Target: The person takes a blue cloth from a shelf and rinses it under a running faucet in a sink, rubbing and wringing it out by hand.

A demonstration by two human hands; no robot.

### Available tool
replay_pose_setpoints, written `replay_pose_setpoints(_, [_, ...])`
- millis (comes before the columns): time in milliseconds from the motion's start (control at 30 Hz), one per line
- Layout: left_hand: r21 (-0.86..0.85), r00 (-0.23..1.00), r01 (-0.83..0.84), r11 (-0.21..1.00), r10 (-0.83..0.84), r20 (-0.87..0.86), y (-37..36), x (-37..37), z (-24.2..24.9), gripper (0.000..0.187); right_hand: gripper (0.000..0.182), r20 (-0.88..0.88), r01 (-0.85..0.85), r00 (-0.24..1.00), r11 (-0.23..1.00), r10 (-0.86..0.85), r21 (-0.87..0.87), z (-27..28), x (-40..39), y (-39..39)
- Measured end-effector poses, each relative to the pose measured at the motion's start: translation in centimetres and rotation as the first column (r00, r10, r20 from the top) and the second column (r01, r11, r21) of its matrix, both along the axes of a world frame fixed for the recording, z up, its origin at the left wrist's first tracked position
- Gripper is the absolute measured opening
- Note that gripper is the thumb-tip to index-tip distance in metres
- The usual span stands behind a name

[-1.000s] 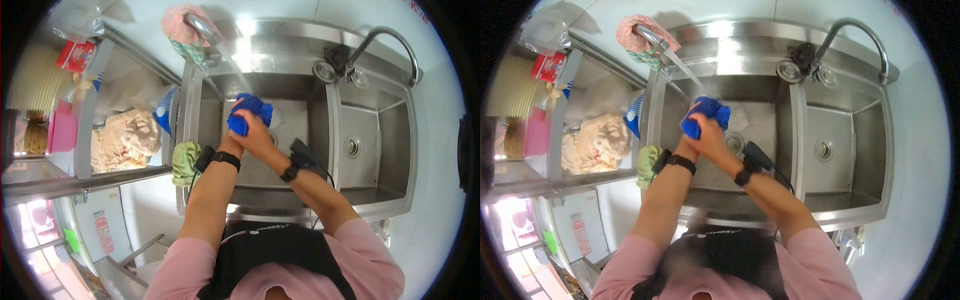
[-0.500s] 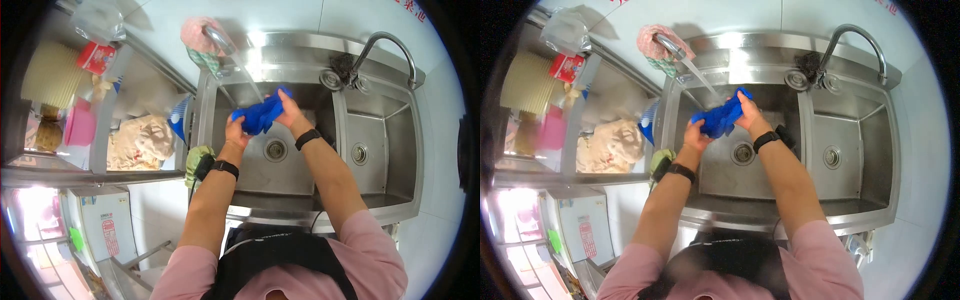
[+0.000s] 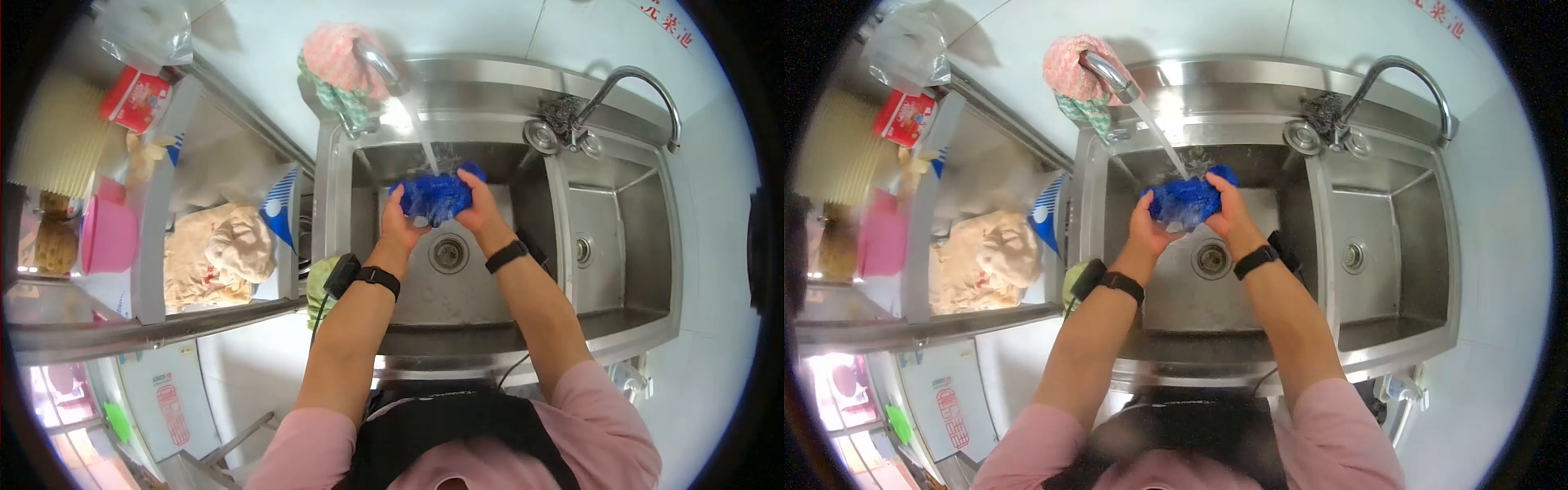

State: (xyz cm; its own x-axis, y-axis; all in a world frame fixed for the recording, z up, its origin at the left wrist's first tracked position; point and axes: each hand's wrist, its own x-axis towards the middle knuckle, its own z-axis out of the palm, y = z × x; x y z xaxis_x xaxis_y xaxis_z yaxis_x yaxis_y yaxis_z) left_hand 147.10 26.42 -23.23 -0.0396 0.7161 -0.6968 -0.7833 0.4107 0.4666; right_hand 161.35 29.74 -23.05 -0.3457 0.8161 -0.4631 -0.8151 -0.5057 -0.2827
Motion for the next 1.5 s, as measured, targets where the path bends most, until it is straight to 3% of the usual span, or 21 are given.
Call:
replay_pose_setpoints(200, [0.366, 0.788, 0.297, 0.882, -0.443, 0.428, -1.9, 2.6, 3.7, 0.040, 0.024, 0.368, -0.214, 0.922, 0.951, 0.121, 0.224, 7.4, 0.1, -6.3])
replay_pose_setpoints(267, [0.385, 0.791, 0.274, 0.881, -0.434, 0.431, -3.1, 3.1, 3.2, 0.037, 0.027, 0.828, -0.370, 0.536, 0.836, -0.163, 0.405, 7.6, -1.0, -7.7])
replay_pose_setpoints(300, [0.404, 0.799, 0.244, 0.882, -0.419, 0.432, -3.5, 3.5, 3.1, 0.035, 0.027, 0.830, -0.351, 0.527, 0.843, -0.181, 0.407, 7.7, -1.2, -8.0])
replay_pose_setpoints(367, [0.242, 0.837, 0.286, 0.927, -0.365, 0.407, -3.8, 4.2, 3.3, 0.028, 0.026, 0.950, -0.274, -0.102, 0.927, -0.295, 0.258, 8.0, -1.2, -8.1])
replay_pose_setpoints(433, [0.326, 0.914, 0.199, 0.924, -0.295, 0.277, -3.8, 4.5, 1.9, 0.026, 0.021, 0.876, -0.209, -0.251, 0.907, -0.412, 0.367, 4.3, 0.4, -7.4])
replay_pose_setpoints(500, [0.387, 0.888, 0.156, 0.909, -0.301, 0.349, -4.4, 3.2, 4.0, 0.021, 0.022, 0.675, 0.326, 0.654, 0.932, -0.341, 0.156, 1.5, 2.6, -6.7])
replay_pose_setpoints(533, [0.355, 0.880, 0.135, 0.925, -0.277, 0.386, -4.7, 2.5, 5.3, 0.022, 0.026, 0.417, 0.354, 0.851, 0.935, -0.319, -0.008, 3.0, 2.6, -7.7])
replay_pose_setpoints(667, [0.463, 0.865, 0.098, 0.881, -0.305, 0.398, -5.0, 0.4, 8.7, 0.024, 0.033, 0.018, 0.081, 0.996, 0.974, -0.086, 0.212, 8.5, -2.2, -12.9])
replay_pose_setpoints(733, [0.560, 0.968, 0.060, 0.826, -0.186, 0.170, -5.1, 0.5, 7.6, 0.023, 0.025, 0.610, -0.116, 0.768, 0.894, -0.195, 0.433, 8.9, -5.7, -14.4])
replay_pose_setpoints(767, [0.640, 0.997, 0.076, 0.764, -0.058, -0.049, -5.4, 1.0, 7.3, 0.022, 0.022, 0.733, -0.232, 0.265, 0.696, -0.627, 0.679, 5.2, -7.2, -13.3])
replay_pose_setpoints(833, [0.465, 0.977, -0.029, 0.885, -0.074, 0.202, -6.9, 2.1, 8.0, 0.020, 0.018, 0.770, -0.242, -0.283, 0.820, -0.571, 0.519, 6.1, -6.5, -11.1])
replay_pose_setpoints(867, [0.422, 0.991, 0.050, 0.905, -0.098, 0.095, -6.6, 2.4, 6.7, 0.020, 0.018, 0.776, -0.228, -0.272, 0.822, -0.569, 0.522, 5.1, -4.8, -8.9])
replay_pose_setpoints(933, [0.347, 0.985, 0.174, 0.921, -0.166, -0.052, -8.2, 3.0, 8.4, 0.019, 0.019, 0.744, 0.067, 0.632, 0.971, -0.218, 0.228, 1.7, -0.7, -5.0])
replay_pose_setpoints(1033, [0.313, 0.983, 0.161, 0.936, -0.181, 0.037, -8.1, 2.3, 9.2, 0.020, 0.021, 0.213, -0.216, 0.961, 0.960, 0.177, 0.180, 7.7, 0.6, -8.8])
replay_pose_setpoints(1100, [0.255, 0.992, 0.123, 0.959, -0.121, -0.024, -6.2, 0.7, 6.7, 0.020, 0.026, 0.159, -0.227, 0.968, 0.942, 0.192, 0.245, 10.0, -1.1, -12.0])
replay_pose_setpoints(1200, [0.433, 0.975, 0.136, 0.891, -0.198, 0.102, -5.7, -2.2, 2.8, 0.024, 0.030, 0.658, -0.416, 0.752, 0.751, -0.032, 0.512, 11.0, -3.0, -14.4])
replay_pose_setpoints(1233, [0.511, 0.882, 0.093, 0.855, -0.308, 0.356, -5.6, -1.3, 3.0, 0.022, 0.030, 0.714, -0.344, 0.687, 0.804, -0.136, 0.484, 10.1, -3.1, -13.6])
replay_pose_setpoints(1367, [0.365, 0.980, 0.161, 0.917, -0.192, 0.051, -7.9, 2.0, 5.1, 0.020, 0.029, 0.882, 0.004, 0.256, 0.913, -0.395, 0.408, 6.5, -3.4, -9.3])
replay_pose_setpoints(1400, [0.358, 0.989, 0.109, 0.927, -0.136, 0.053, -8.2, 2.2, 5.7, 0.021, 0.029, 0.884, 0.008, 0.258, 0.916, -0.390, 0.402, 6.0, -2.8, -8.7])
replay_pose_setpoints(1467, [0.367, 0.995, 0.058, 0.928, -0.084, 0.055, -7.1, 2.0, 6.7, 0.022, 0.027, 0.278, -0.008, 0.959, 0.981, -0.047, 0.194, 5.7, -0.4, -6.8])
replay_pose_setpoints(1500, [0.387, 0.987, 0.159, 0.908, -0.156, -0.042, -6.0, 1.0, 6.4, 0.026, 0.027, 0.279, -0.013, 0.959, 0.979, -0.046, 0.203, 5.7, 0.0, -6.5])
